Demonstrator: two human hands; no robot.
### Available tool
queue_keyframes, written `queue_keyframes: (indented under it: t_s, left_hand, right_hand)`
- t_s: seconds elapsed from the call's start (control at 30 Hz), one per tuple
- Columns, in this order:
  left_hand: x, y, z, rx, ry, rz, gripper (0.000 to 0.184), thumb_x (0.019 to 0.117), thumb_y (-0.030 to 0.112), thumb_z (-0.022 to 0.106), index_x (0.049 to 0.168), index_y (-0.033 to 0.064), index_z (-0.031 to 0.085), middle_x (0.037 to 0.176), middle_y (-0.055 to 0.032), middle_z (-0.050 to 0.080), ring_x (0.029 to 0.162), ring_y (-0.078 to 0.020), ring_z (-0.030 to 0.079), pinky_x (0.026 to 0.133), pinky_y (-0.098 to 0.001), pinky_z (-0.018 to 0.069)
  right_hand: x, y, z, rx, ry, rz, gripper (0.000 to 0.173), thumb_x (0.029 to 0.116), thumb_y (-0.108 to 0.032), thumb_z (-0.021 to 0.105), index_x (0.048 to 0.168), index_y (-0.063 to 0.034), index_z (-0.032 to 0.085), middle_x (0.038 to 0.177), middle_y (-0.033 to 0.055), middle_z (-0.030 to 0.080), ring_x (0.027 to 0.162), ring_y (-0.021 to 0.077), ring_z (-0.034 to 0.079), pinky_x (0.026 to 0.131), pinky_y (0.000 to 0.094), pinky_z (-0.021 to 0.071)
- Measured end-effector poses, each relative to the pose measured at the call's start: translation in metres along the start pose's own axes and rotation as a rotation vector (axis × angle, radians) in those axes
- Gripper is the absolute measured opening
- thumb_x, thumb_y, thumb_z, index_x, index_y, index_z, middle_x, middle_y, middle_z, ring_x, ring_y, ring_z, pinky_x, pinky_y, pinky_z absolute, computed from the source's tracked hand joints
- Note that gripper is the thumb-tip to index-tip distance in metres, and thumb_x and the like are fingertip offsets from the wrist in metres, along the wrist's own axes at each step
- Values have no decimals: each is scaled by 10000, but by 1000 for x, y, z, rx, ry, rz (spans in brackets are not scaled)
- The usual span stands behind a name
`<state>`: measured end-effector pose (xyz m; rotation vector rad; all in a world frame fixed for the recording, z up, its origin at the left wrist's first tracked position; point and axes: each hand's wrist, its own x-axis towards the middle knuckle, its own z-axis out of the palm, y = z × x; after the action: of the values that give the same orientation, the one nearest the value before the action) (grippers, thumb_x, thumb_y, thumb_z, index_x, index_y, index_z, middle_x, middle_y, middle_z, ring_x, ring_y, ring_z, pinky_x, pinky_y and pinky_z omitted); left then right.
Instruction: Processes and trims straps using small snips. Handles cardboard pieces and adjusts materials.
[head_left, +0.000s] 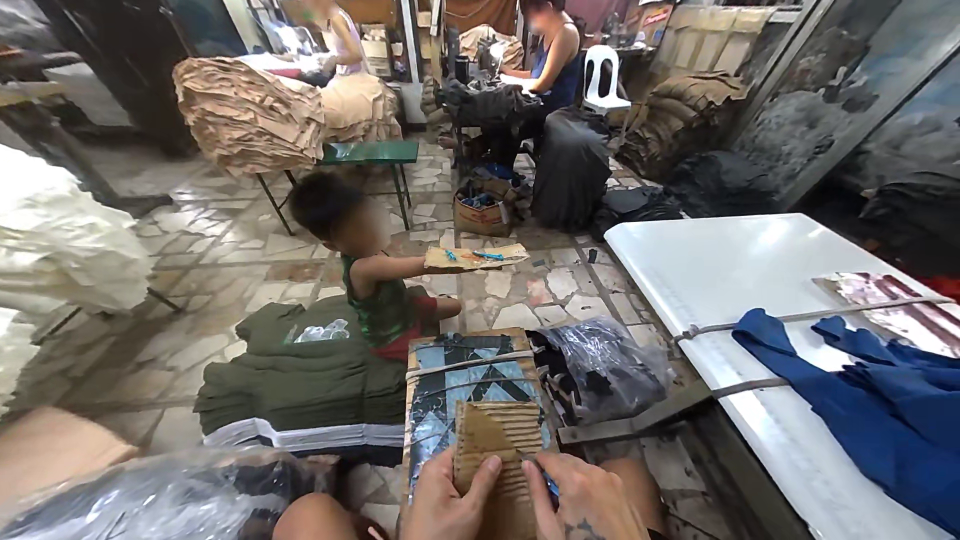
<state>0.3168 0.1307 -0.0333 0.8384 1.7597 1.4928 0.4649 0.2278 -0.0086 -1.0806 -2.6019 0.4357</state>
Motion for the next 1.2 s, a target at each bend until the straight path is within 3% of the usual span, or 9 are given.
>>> queue_keyframes:
  t_s: [0.17, 0.33, 0.53, 0.63, 1.0, 1.07, 1.13, 1.2]
  left_hand:
    - [-2, -1, 1, 1, 15, -10, 123, 947, 140, 702, 1020, 41, 712, 828, -3, 768, 749, -75, 744, 735, -276, 638]
    - [0, -2, 0, -37, -13, -15, 89, 896, 127, 745, 945, 52, 745, 815, -13, 771, 747, -92, 748, 733, -299, 644]
    - [2, -3, -5, -34, -82, -56, 107, 920, 134, 734, 982, 47, 731, 846, -15, 774, 784, -99, 753, 767, -311, 645]
    - [3, -1, -2, -3, -46, -85, 131, 886, 157, 754, 970, 59, 732, 837, -4, 770, 777, -89, 750, 764, -313, 643]
    - [8, -1, 2, 128, -10, 77, 123, 898, 194, 743, 934, 77, 732, 801, 40, 759, 739, -21, 730, 725, -241, 628]
    - [8, -4, 1, 129, -27, 156, 93, 906, 163, 731, 933, 74, 736, 814, 40, 764, 752, -8, 729, 737, -228, 628]
    - [11, -7, 3, 152, -10, 255, 86, 902, 143, 726, 935, 66, 746, 837, 29, 769, 776, 2, 727, 754, -220, 624]
    - [13, -8, 4, 204, 17, 348, 102, 896, 139, 725, 946, 57, 758, 876, 19, 771, 819, 13, 721, 796, -206, 613]
  right_hand:
    - [-4, 5, -2, -10, 5, 15, 358, 1010, -343, 538, 918, -106, 791, 788, 62, 746, 679, 234, 732, 552, 437, 571]
    - [-6, 10, 1, 17, 28, 17, 334, 998, -336, 559, 912, -110, 790, 779, 61, 742, 674, 231, 729, 555, 436, 572]
    - [-8, 5, 2, -41, 22, -2, 341, 1000, -342, 556, 922, -104, 786, 781, 67, 737, 650, 237, 722, 534, 431, 567]
    - [-8, 2, 2, -95, 27, -14, 337, 1001, -335, 554, 961, -102, 793, 800, 71, 741, 617, 241, 712, 507, 420, 561]
    - [-2, -1, 3, -258, 72, -104, 319, 986, -311, 550, 896, -99, 771, 752, 62, 704, 548, 214, 675, 436, 373, 522]
    - [-2, -4, 1, -186, 2, -56, 337, 998, -301, 534, 893, -79, 764, 764, 86, 711, 592, 243, 699, 482, 405, 551]
    - [7, 0, -3, 82, -161, 55, 385, 1032, -290, 501, 873, -43, 750, 749, 120, 708, 689, 281, 723, 604, 471, 580]
    - [21, 12, -8, 415, -366, 197, 431, 1051, -316, 485, 818, -48, 729, 674, 80, 640, 665, 220, 640, 637, 437, 505]
